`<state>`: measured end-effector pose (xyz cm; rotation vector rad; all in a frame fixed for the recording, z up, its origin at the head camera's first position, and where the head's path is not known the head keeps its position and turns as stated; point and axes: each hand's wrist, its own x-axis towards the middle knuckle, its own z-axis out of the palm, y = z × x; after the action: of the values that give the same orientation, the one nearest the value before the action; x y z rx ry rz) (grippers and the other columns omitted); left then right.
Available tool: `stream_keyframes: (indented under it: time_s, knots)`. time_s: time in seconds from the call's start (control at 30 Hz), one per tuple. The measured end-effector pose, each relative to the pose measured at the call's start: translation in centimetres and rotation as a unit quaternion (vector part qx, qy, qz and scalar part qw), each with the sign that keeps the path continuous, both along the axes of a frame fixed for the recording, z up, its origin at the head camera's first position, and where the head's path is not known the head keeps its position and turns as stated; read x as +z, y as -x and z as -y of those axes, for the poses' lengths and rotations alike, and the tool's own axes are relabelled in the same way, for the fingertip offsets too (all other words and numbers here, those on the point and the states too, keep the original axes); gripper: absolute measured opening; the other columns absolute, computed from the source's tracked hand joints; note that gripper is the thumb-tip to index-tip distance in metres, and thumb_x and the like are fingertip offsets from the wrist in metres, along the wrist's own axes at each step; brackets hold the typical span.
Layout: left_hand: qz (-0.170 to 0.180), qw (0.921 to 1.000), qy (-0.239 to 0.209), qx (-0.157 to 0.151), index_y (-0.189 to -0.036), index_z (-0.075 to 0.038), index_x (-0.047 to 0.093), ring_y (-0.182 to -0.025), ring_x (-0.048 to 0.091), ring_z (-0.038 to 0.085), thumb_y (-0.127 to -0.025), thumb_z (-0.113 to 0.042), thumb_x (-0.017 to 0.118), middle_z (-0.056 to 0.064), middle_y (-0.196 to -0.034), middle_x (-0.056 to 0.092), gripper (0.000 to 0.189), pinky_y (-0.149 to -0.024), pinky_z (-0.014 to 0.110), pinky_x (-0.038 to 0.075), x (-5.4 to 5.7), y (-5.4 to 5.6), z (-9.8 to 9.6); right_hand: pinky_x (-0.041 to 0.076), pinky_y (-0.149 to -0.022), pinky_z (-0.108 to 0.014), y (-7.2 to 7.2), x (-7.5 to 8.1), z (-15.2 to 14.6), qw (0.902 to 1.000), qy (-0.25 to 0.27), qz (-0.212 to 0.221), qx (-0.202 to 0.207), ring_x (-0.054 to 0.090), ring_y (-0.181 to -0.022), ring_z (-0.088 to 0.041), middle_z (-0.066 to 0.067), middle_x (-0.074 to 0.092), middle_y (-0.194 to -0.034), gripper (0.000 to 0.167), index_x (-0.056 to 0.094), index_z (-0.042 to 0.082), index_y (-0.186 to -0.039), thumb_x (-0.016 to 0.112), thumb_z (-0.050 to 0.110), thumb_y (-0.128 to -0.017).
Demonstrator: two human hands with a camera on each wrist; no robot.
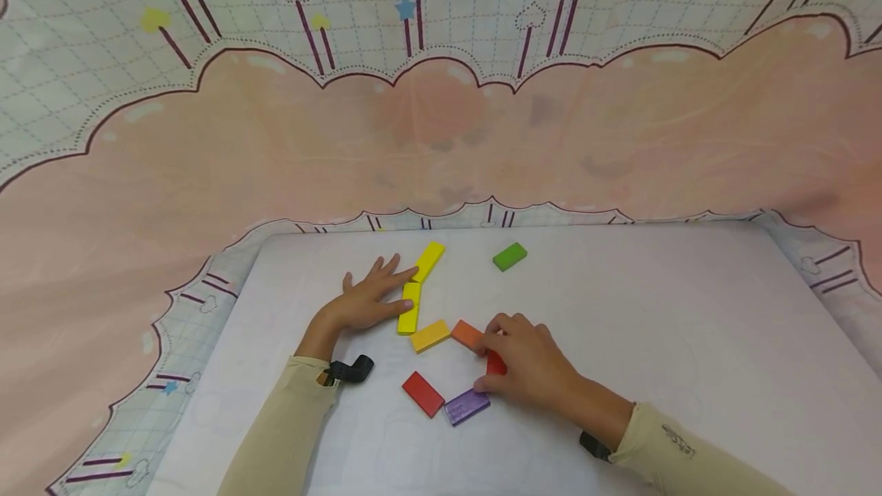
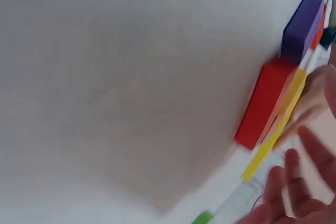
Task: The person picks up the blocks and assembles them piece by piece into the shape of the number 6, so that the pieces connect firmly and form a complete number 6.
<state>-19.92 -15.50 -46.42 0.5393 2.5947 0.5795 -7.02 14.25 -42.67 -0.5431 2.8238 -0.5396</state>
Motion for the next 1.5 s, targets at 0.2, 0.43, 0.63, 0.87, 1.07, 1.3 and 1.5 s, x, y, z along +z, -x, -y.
stream_keyframes:
  time_s: [0.2,0.43,0.63,0.87,1.07,1.3,1.5]
  knots:
    - [0.003,1.0000,0.004,0.002,-0.159,-0.044,0.029,-0.161,-0.007,0.028,-0.097,-0.059,0.057,-0.002,-0.174,0.005,0.070,-0.116,0.075,-0.013,0.0,0.0,0.0,0.060,-0.086,-0.036,0.3,-0.2,-1.4,0.9964,-0.007,0.043,-0.073,0.062,-0.099,-0.014,0.006,0.064,-0.106,0.048,0.075,0.021,-0.105,0.095,0.041,-0.067]
    - [0.001,1.0000,0.001,0.002,-0.159,-0.045,0.029,-0.161,-0.007,0.028,-0.097,-0.060,0.057,-0.002,-0.174,0.005,0.070,-0.116,0.075,-0.013,-0.2,0.0,0.1,0.059,-0.084,-0.035,0.2,-0.6,-1.8,0.9958,0.016,0.053,-0.073,0.061,-0.096,-0.013,0.007,0.065,-0.102,0.046,0.074,0.022,-0.106,0.096,0.033,-0.067]
    - [0.000,1.0000,-0.002,0.002,-0.159,-0.045,0.029,-0.161,-0.007,0.028,-0.096,-0.060,0.057,-0.002,-0.174,0.005,0.070,-0.116,0.075,-0.013,-0.3,0.0,0.2,0.056,-0.080,-0.030,0.0,-0.5,-1.6,0.9965,0.018,0.045,-0.069,0.059,-0.090,-0.011,0.008,0.064,-0.099,0.046,0.073,0.024,-0.106,0.096,0.034,-0.067]
    - [0.001,1.0000,-0.004,0.002,-0.159,-0.045,0.029,-0.161,-0.008,0.028,-0.096,-0.060,0.058,-0.002,-0.174,0.005,0.070,-0.116,0.075,-0.014,-0.1,-0.1,0.1,0.048,-0.071,-0.021,-0.6,-0.4,-1.1,0.9984,0.053,0.018,-0.012,0.053,-0.088,-0.006,0.014,0.056,-0.094,0.040,0.079,0.029,-0.105,0.094,0.038,-0.070]
    - [0.004,0.9999,-0.008,0.006,-0.159,-0.043,0.031,-0.161,-0.007,0.028,-0.096,-0.058,0.059,-0.001,-0.174,0.006,0.070,-0.116,0.075,-0.014,0.0,-0.1,0.1,0.036,-0.070,-0.025,-1.1,-0.7,-0.4,0.9975,0.043,0.016,0.054,0.044,-0.088,-0.006,0.017,0.048,-0.093,0.036,0.080,0.037,-0.104,0.093,0.041,-0.071]
    - [0.003,1.0000,-0.004,0.004,-0.159,-0.044,0.030,-0.161,-0.007,0.028,-0.096,-0.059,0.058,-0.001,-0.174,0.005,0.070,-0.116,0.076,-0.014,-0.1,-0.1,0.1,0.039,-0.072,-0.027,-1.2,-0.9,0.0,0.9966,0.035,0.029,0.069,0.047,-0.096,-0.006,0.017,0.052,-0.096,0.027,0.079,0.040,-0.097,0.092,0.040,-0.073]
    - [0.002,1.0000,-0.004,0.003,-0.159,-0.044,0.030,-0.161,-0.007,0.028,-0.096,-0.060,0.057,-0.001,-0.174,0.006,0.070,-0.116,0.075,-0.014,-0.1,0.0,0.0,0.038,-0.072,-0.027,-1.3,-0.9,0.2,0.9965,0.036,0.035,0.067,0.047,-0.096,-0.007,0.018,0.051,-0.097,0.027,0.076,0.042,-0.094,0.092,0.041,-0.072]
